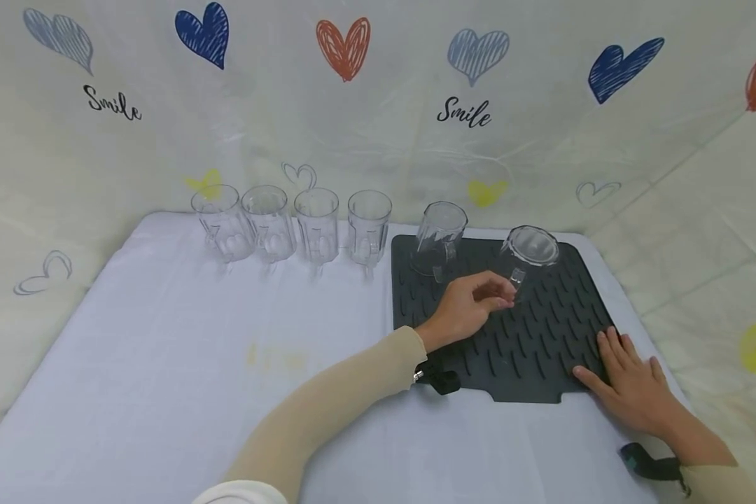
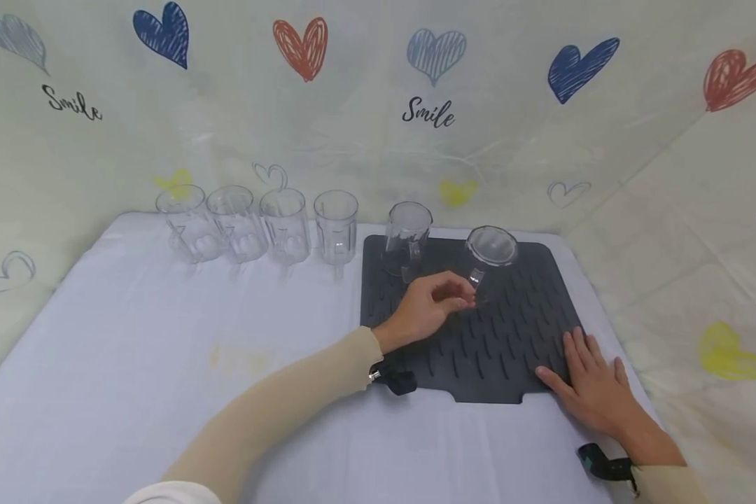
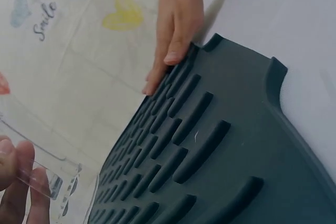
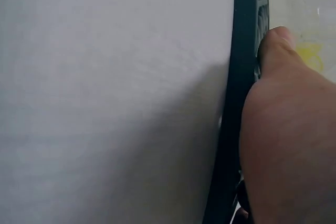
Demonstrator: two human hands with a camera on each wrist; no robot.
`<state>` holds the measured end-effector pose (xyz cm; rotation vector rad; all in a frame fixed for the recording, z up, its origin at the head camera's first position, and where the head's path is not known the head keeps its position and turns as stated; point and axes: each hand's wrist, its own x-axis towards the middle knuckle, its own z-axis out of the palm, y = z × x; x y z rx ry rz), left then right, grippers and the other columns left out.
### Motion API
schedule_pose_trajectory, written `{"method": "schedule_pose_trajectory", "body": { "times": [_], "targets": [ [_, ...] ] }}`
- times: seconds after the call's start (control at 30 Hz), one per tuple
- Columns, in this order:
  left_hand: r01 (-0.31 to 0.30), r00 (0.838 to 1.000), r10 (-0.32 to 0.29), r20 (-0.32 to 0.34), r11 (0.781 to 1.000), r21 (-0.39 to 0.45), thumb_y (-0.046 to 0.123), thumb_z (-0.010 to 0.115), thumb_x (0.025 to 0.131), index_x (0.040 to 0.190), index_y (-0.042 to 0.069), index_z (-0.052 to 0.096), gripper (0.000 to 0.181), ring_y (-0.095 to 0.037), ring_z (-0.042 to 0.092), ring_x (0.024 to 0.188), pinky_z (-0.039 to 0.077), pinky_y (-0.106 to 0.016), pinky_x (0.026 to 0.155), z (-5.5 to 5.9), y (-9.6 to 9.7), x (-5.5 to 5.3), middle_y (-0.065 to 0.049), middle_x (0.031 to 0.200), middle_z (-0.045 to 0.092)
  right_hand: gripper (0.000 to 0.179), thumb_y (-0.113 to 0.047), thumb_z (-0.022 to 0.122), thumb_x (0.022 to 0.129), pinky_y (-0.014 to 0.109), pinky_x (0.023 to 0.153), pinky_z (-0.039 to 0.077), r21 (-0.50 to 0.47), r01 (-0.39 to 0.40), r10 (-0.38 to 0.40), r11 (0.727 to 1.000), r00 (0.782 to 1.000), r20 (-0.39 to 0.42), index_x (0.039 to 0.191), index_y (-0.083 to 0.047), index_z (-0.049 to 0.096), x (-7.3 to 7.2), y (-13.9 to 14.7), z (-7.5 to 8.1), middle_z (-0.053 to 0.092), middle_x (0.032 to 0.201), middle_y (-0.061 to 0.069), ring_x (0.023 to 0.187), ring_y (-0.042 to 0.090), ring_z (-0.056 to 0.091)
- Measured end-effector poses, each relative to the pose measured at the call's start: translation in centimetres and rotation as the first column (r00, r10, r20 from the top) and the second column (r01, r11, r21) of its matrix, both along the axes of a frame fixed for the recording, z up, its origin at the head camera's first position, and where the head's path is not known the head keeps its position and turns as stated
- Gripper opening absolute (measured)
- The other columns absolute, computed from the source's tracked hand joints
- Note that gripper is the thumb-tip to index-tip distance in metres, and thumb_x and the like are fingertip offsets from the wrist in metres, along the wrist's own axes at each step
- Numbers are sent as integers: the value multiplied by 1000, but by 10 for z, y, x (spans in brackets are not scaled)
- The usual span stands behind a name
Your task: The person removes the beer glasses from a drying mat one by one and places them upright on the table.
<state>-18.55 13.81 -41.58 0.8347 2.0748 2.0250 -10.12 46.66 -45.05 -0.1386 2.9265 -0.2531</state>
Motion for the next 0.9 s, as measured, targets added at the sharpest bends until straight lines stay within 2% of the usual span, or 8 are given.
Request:
{"method": "schedule_pose_trajectory", "body": {
  "times": [0.13,0.2,0.37,0.5,0.6,0.77,0.87,0.9],
  "targets": [
    [14,1000,-14,3,1000,-19,5,65,100,114,9,70,16,-7,74,102,58,-15,89,3,-8,4,-9,116,73,93,-58,38,108,89,106,2,-13,23,-23,1000,1000,-19,162,5,-4,-2,1,4,-13,167,34,155,57,-12],
    [17,1000,-17,-10,999,-34,5,65,101,114,10,70,15,-8,74,102,58,-14,89,3,-10,6,-8,115,73,89,-55,39,108,89,104,6,-22,22,-24,1000,998,-52,163,1,-4,-2,0,7,-11,168,34,156,57,-9],
    [-2,996,-4,-84,997,-76,5,63,102,115,9,69,15,-8,73,102,57,-12,91,4,-17,9,-8,116,72,81,-49,40,109,85,100,15,-48,-6,-3,999,985,-171,166,-7,1,-10,-10,18,-4,171,31,155,60,6],
    [-18,988,-2,-156,992,-126,5,61,103,116,8,67,15,-8,71,103,55,-10,92,7,-23,13,-8,117,70,77,-45,42,110,88,99,18,-103,-20,-6,995,969,-246,166,-6,6,-16,-22,31,1,170,33,147,67,17],
    [-51,968,1,-249,980,-193,5,57,104,116,8,66,15,-8,69,103,52,-7,91,10,-27,16,-7,114,68,74,-39,44,110,91,102,15,-175,-48,-6,983,954,-298,166,-6,10,-20,-30,39,4,170,33,147,68,17],
    [-134,908,-11,-418,940,-314,4,52,105,114,11,66,17,-7,62,94,45,-5,83,15,-34,23,-3,106,65,68,-32,45,110,90,108,11,-276,-99,-9,956,931,-366,166,-6,14,-22,-47,54,10,169,34,147,67,19],
    [-165,885,-30,-465,912,-374,4,50,104,114,12,65,20,-5,56,88,40,-3,77,20,-38,29,0,101,62,65,-31,44,111,88,106,21,-316,-104,-34,943,915,-401,166,-9,18,-23,-60,65,19,162,38,139,66,30],
    [-175,876,-38,-481,904,-391,3,49,104,114,13,65,21,-5,54,87,39,-3,76,21,-39,31,1,101,61,64,-32,44,111,82,111,26,-327,-103,-44,939,910,-413,166,-10,18,-24,-64,69,22,160,38,136,65,34]
  ]
}}
